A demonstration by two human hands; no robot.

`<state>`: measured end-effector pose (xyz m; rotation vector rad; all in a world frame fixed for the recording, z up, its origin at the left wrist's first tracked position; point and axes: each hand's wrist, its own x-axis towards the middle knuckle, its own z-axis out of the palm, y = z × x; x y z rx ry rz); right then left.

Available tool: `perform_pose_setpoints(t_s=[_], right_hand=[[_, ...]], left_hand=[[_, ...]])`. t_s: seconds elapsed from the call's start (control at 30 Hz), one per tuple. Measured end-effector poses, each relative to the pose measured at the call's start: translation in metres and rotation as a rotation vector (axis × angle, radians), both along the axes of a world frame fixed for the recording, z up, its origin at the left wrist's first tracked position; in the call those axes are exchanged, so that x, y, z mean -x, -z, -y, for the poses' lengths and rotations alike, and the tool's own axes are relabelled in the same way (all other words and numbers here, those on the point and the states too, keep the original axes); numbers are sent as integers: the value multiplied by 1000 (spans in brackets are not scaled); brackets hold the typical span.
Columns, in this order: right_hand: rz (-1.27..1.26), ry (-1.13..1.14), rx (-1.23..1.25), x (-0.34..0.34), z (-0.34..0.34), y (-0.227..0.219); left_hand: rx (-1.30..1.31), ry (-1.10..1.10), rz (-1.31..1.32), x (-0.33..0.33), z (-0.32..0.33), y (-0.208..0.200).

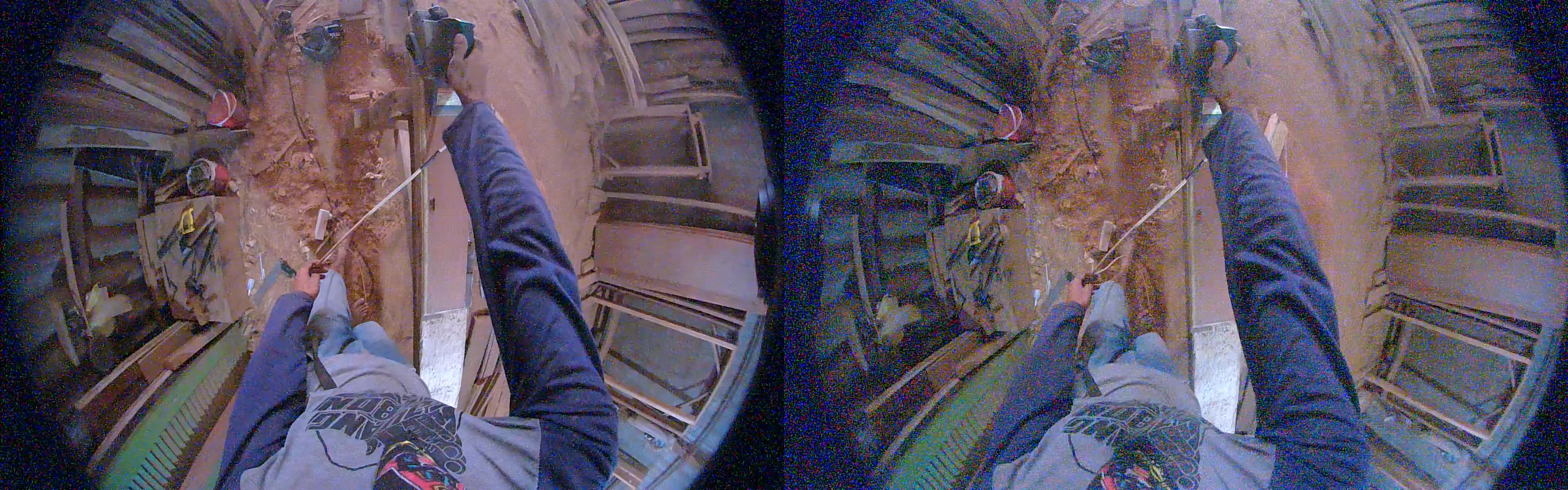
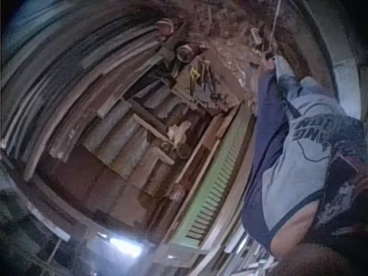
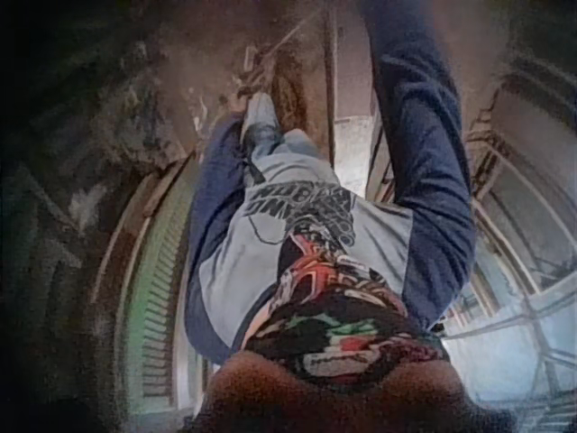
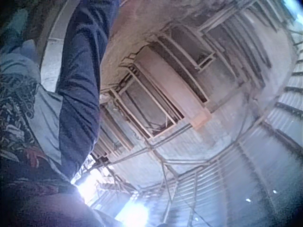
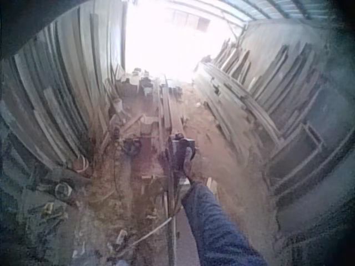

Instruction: The person uses a hammer and chisel to carve and shape a wooden plank, then uses an electric planer to smooth its surface. The person repeatedly repositions the wood and adjusts the tools during the process.

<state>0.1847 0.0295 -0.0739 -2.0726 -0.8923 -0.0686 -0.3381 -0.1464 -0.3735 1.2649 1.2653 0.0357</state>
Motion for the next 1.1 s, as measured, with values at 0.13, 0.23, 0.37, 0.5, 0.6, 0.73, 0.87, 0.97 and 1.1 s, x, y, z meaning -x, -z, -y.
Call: perform_pose_setpoints(t_s=[0.13,0.23,0.37,0.5,0.6,0.73,0.87,0.97,1.1], right_hand=[[63,-36,15,13,49,-7],[-13,-65,50,65,150,-6],[-333,6,189,160,334,10],[-551,255,128,273,502,25],[-858,374,87,310,567,25],[-427,255,221,285,549,23],[-196,158,149,216,453,17],[-257,81,145,162,364,-1],[-133,15,24,97,244,-18]], left_hand=[[-23,-29,93,31,7,46],[65,-54,-16,62,16,58],[81,128,-232,102,29,38],[-38,393,-366,113,38,11],[-64,523,-275,101,50,4],[-54,441,-196,87,59,12],[87,140,53,98,50,28],[422,-269,-28,107,36,38],[272,-148,-61,89,36,35]])
